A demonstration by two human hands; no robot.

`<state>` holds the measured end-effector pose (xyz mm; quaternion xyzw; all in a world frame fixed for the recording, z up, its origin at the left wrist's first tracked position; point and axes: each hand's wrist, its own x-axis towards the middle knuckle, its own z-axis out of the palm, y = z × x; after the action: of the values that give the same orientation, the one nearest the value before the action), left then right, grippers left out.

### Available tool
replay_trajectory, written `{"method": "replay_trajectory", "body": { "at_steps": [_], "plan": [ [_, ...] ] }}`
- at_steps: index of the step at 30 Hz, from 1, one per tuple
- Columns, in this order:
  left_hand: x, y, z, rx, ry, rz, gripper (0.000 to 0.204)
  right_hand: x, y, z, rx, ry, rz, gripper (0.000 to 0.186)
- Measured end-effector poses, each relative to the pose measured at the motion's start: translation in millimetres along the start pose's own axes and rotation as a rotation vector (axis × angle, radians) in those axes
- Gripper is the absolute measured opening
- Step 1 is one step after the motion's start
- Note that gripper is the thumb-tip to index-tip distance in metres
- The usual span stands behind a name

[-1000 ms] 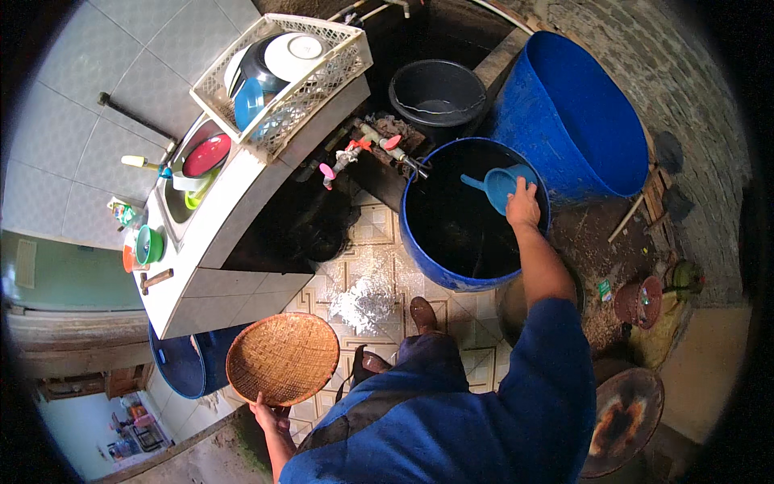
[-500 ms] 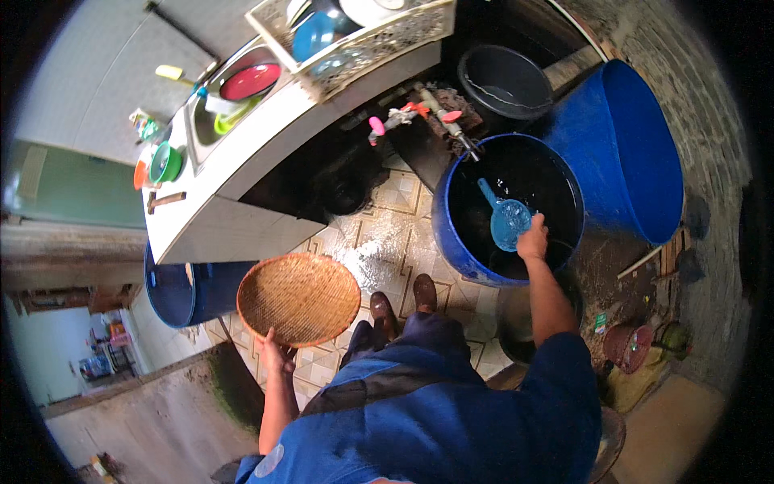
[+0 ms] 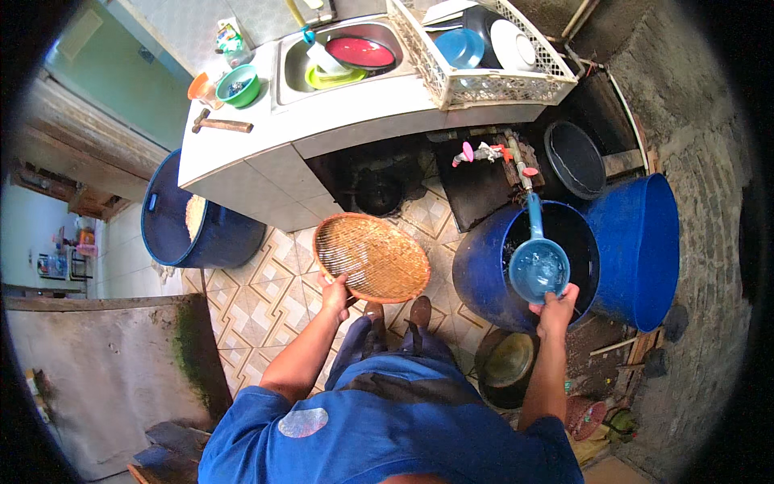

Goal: The person sifts grains in a woven basket, removes debris by hand, and pours the contents into a blue bucket. They then rinse the basket with water from a ladle and add water to the bucket containing the grains.

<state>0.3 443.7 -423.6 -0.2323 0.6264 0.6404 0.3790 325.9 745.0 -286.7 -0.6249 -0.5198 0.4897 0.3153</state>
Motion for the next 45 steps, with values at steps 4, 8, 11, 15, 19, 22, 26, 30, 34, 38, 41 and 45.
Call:
{"method": "replay_trajectory", "body": {
  "at_steps": [4, 8, 11, 15, 19, 22, 26, 30, 34, 38, 41, 45],
  "plan": [
    [25, -17, 14, 0.013, -0.003, -0.094, 0.062, -21, -33, 73, -0.160, -0.130, -0.099, 0.037],
    [42, -19, 32, 0.047, -0.080, -0.220, 0.052, -29, -27, 151, -0.197, -0.231, -0.250, 0.034],
    [52, -20, 41, 0.020, -0.090, -0.251, 0.054, -39, -19, 206, -0.308, -0.334, -0.254, 0.034],
    [84, -15, 50, -0.034, 0.020, -0.260, 0.051, -60, -24, 261, -0.461, -0.399, -0.347, 0.034],
    [127, -12, 47, -0.112, 0.031, -0.259, 0.051, -51, 17, 292, -0.554, -0.384, -0.623, 0.032],
    [163, -19, 39, -0.192, 0.128, -0.283, 0.048, -52, 31, 303, -0.621, -0.418, -0.583, 0.035],
    [201, -39, 20, -0.260, 0.166, -0.289, 0.049, -47, 49, 315, -0.668, -0.406, -0.528, 0.037],
    [215, -49, 19, -0.179, 0.236, -0.207, 0.053, -25, 85, 317, -0.784, -0.385, -0.696, 0.035],
    [231, -63, 28, -0.074, 0.257, -0.165, 0.058, -8, 115, 327, -0.732, -0.415, -0.762, 0.030],
    [241, -84, 46, 0.003, 0.267, -0.203, 0.063, 2, 136, 336, -0.788, -0.476, -0.722, 0.023],
    [264, -115, 57, -0.045, 0.341, -0.058, 0.076, 3, 146, 345, -0.793, -0.518, -0.795, 0.015],
    [280, -118, 81, 0.338, 0.436, -0.082, 0.082, 14, 164, 358, -0.784, -0.530, -0.910, 0.014]
  ]
}}
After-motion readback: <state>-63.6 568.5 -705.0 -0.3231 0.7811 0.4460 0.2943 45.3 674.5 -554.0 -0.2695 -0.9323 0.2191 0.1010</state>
